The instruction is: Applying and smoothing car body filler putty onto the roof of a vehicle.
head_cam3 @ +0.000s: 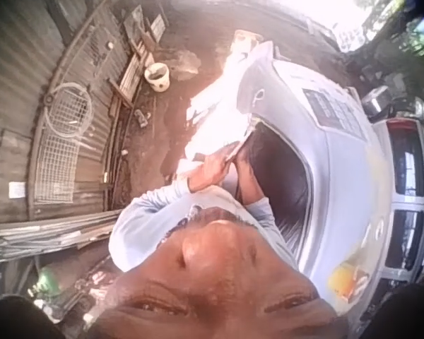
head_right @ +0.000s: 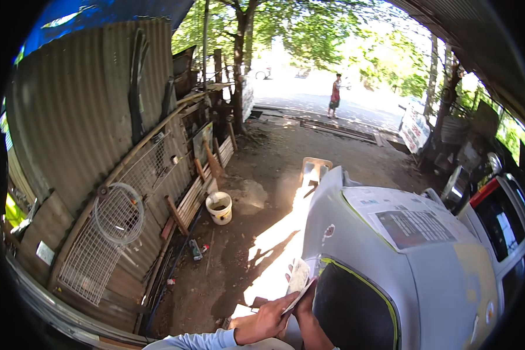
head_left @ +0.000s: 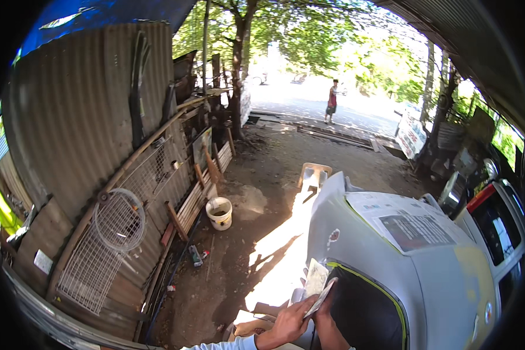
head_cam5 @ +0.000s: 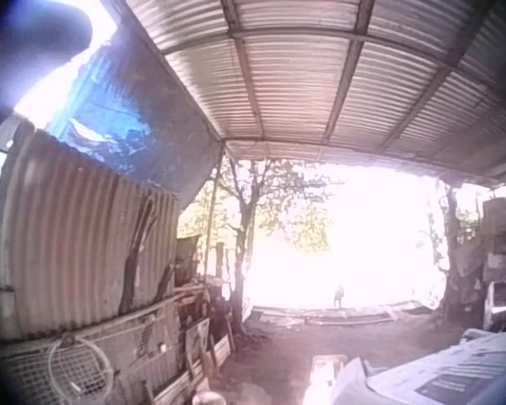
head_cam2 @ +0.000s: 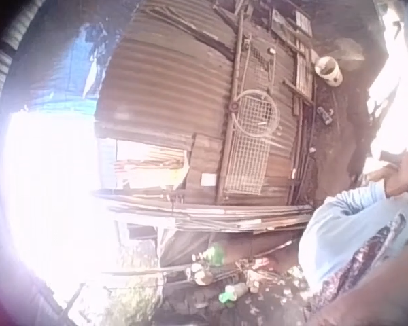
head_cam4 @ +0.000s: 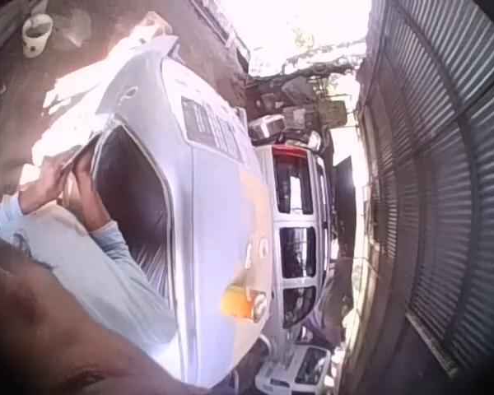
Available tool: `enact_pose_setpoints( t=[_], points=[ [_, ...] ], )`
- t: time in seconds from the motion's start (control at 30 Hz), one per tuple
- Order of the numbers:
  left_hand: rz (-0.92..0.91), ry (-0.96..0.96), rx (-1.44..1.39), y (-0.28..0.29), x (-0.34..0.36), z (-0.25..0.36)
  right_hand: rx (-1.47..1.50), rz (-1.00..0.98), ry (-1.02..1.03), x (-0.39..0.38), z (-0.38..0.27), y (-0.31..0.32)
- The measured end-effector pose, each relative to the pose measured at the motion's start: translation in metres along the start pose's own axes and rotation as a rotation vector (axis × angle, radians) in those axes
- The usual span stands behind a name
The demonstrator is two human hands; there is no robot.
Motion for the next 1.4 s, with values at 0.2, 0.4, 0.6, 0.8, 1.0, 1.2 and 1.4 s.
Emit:
enact_pose_setpoints(
  t=[0.2, 0.4, 0.6, 0.8, 1.0, 1.2, 1.4],
  points=[
    [0.01, 0.383, 0.084, 0.012, 0.011, -0.027, -0.33, -0.066, 0.194, -0.013, -0.03, -0.025],
    [0.06, 0.342, 0.144, 0.009, 0.008, -0.025, -0.403, -0.11, 0.062, -0.018, -0.034, -0.038],
    [-0.014, 0.328, 0.294, 0.023, -0.001, -0.096, -0.751, 0.021, -0.115, -0.037, 0.001, -0.009],
    [0.417, 0.488, -0.048, 0.093, -0.028, -0.115, -0.025, 0.285, -0.113, -0.043, 0.027, 0.061],
    [0.149, -0.395, 0.113, 0.053, -0.03, 0.007, 0.624, -0.094, -0.498, -0.027, 0.046, 0.028],
    [0.757, 0.313, 0.025, 0.116, -0.03, -0.128, -0.406, -0.201, -0.533, -0.081, 0.056, -0.03],
    [0.862, 0.533, -1.332, 0.108, -0.026, -0.202, -0.102, 0.289, -0.456, -0.069, 0.023, 0.016]
  ],
)
Point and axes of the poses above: each hand's wrist, its own x-axis towards the middle knuckle, its own y-axis out of the back of the hand, z = x × y, the point moved 8 cm from there along x, towards the middle knuckle, and after that the axes turned 10 degrees about -y, right-handed, at the moved point
